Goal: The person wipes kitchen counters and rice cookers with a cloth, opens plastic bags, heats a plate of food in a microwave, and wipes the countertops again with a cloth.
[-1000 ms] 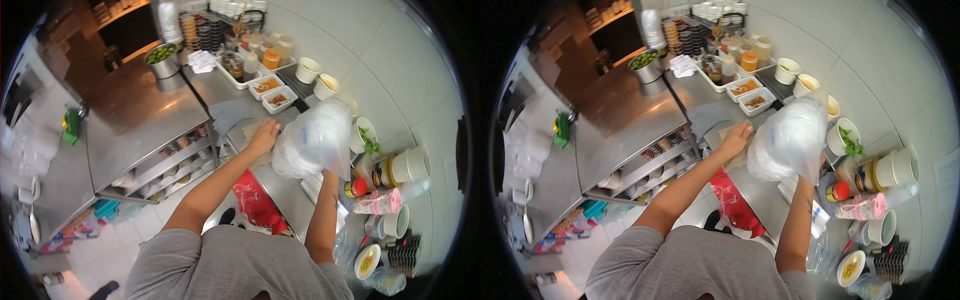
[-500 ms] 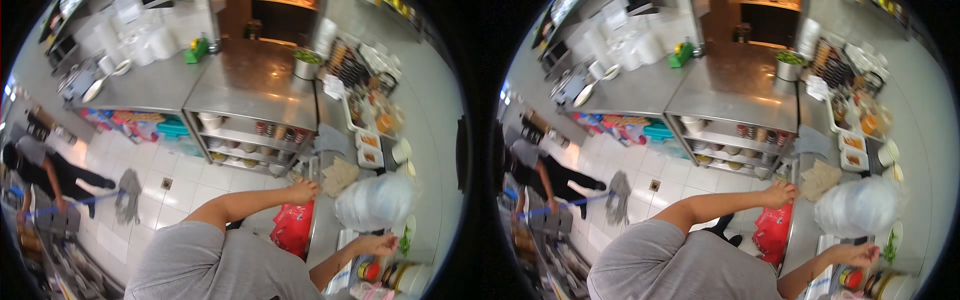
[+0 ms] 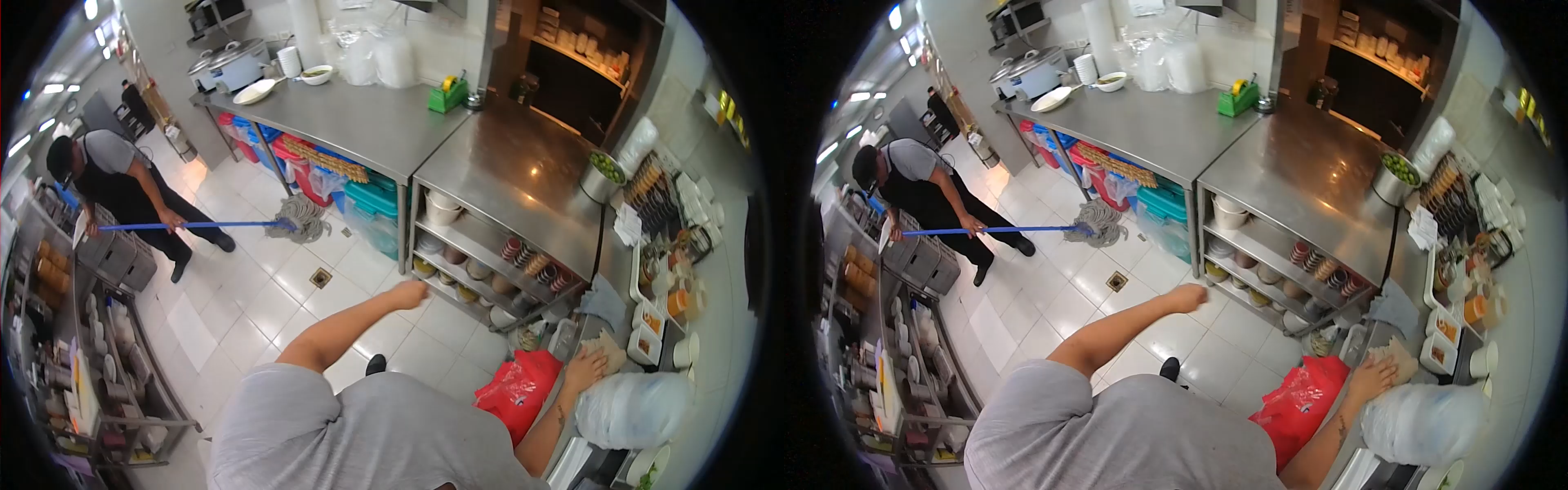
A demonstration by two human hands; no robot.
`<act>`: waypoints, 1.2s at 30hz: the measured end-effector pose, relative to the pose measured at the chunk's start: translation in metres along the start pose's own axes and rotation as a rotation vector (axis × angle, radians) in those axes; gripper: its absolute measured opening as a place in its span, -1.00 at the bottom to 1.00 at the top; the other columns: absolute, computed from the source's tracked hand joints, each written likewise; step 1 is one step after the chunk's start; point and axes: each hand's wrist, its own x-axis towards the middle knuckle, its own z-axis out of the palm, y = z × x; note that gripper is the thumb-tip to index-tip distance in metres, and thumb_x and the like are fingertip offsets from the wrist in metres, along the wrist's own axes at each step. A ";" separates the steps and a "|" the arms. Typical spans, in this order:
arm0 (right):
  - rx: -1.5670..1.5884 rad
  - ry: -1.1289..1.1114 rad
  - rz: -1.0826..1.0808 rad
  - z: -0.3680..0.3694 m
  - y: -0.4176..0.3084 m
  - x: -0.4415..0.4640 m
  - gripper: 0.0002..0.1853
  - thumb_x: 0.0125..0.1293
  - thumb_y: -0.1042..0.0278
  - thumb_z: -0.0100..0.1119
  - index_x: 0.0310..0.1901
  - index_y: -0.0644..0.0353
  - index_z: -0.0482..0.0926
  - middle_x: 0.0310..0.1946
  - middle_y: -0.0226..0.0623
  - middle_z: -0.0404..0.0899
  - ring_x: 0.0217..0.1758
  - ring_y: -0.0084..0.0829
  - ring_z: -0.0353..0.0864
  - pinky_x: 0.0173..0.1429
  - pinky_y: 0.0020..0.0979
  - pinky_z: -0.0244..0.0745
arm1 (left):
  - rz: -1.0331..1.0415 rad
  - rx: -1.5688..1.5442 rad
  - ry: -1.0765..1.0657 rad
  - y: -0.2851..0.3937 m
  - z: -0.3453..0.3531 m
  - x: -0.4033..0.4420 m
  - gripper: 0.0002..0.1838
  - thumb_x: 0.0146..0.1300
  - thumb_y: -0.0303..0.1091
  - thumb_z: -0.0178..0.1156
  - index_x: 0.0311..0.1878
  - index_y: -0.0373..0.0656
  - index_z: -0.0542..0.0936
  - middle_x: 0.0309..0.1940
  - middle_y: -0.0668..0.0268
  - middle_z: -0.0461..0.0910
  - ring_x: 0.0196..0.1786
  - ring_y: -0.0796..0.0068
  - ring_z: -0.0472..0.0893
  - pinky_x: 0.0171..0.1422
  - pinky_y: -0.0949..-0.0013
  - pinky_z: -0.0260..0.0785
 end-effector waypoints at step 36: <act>-0.615 0.563 -0.085 0.021 -0.017 0.013 -0.62 0.28 -0.17 -0.08 -0.22 -0.06 0.55 -0.40 -0.43 0.52 -0.39 -0.41 0.55 -0.43 -0.31 0.45 | -0.666 -0.008 -0.535 -0.221 0.071 -0.270 -0.72 0.07 -0.31 -0.01 -0.36 -0.31 0.61 -0.37 -0.02 0.61 -0.24 0.01 0.60 -0.12 0.10 0.46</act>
